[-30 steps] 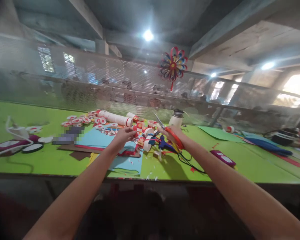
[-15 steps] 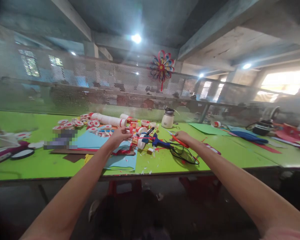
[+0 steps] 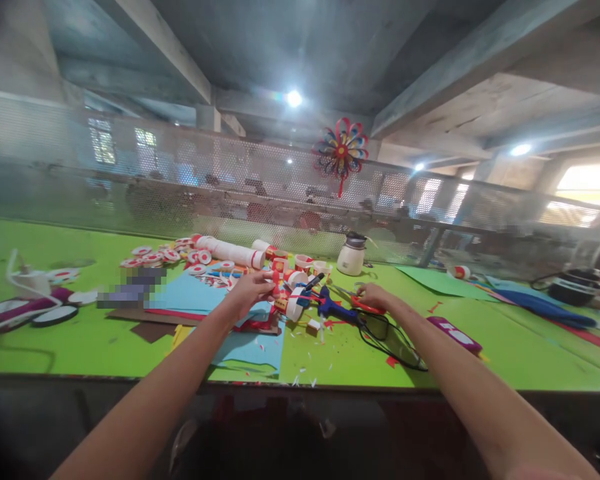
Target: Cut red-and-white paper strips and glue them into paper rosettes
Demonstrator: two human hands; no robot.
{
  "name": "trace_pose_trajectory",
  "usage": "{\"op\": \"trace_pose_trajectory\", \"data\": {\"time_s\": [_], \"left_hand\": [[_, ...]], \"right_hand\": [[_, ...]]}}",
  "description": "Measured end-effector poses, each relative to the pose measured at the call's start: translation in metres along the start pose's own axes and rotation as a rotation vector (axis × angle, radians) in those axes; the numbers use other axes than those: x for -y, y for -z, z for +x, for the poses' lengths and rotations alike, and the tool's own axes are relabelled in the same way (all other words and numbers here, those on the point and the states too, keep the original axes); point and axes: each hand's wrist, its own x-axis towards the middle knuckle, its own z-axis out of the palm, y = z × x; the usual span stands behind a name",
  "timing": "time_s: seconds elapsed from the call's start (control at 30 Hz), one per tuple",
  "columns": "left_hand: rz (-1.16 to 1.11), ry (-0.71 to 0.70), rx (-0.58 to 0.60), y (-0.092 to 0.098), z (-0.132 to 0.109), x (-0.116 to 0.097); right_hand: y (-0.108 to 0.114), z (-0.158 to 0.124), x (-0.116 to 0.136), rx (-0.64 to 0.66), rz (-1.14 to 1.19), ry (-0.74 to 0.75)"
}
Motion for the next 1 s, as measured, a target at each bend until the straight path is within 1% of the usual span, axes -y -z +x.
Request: {"op": "trace_pose_trajectory", "data": {"time_s": [0.13, 0.3, 0.4, 0.5, 0.6, 0.67, 0.73, 0.83, 0.9, 1.0], "left_hand": [[-0.021, 0.005, 0.01, 0.0, 0.001, 0.002], [-0.002, 0.004, 0.002, -0.001, 0.002, 0.001], [0.015, 0.008, 0.007, -0.001, 0.001, 0.001], [0.017, 0.01, 0.013, 0.001, 0.002, 0.002], [0.012, 0.007, 0.028, 0.002, 0.002, 0.004], [0.014, 0.0, 0.044, 0.001, 0.002, 0.005], [0.015, -0.009, 0.075, 0.0, 0.0, 0.005], [0.01, -0.038, 0.167, -0.004, -0.004, 0.005], [0.013, -0.065, 0.23, -0.007, -0.007, 0.005], [0.014, -0.085, 0.305, -0.012, -0.011, 0.005]], "right_hand": [[-0.007, 0.01, 0.002, -0.033, 0.014, 0.029], [-0.01, 0.013, 0.002, -0.091, 0.071, 0.054], [-0.01, 0.009, 0.005, -0.202, 0.144, 0.061], [-0.011, 0.0, 0.014, -0.389, 0.252, 0.086], [-0.018, -0.018, 0.035, -0.579, 0.386, 0.164], [-0.025, -0.035, 0.055, -0.652, 0.482, 0.258], [-0.033, -0.054, 0.078, -0.672, 0.574, 0.374], [-0.041, -0.078, 0.111, -0.665, 0.703, 0.511], [-0.043, -0.088, 0.127, -0.656, 0.791, 0.569], [-0.044, -0.091, 0.143, -0.632, 0.929, 0.611]]}}
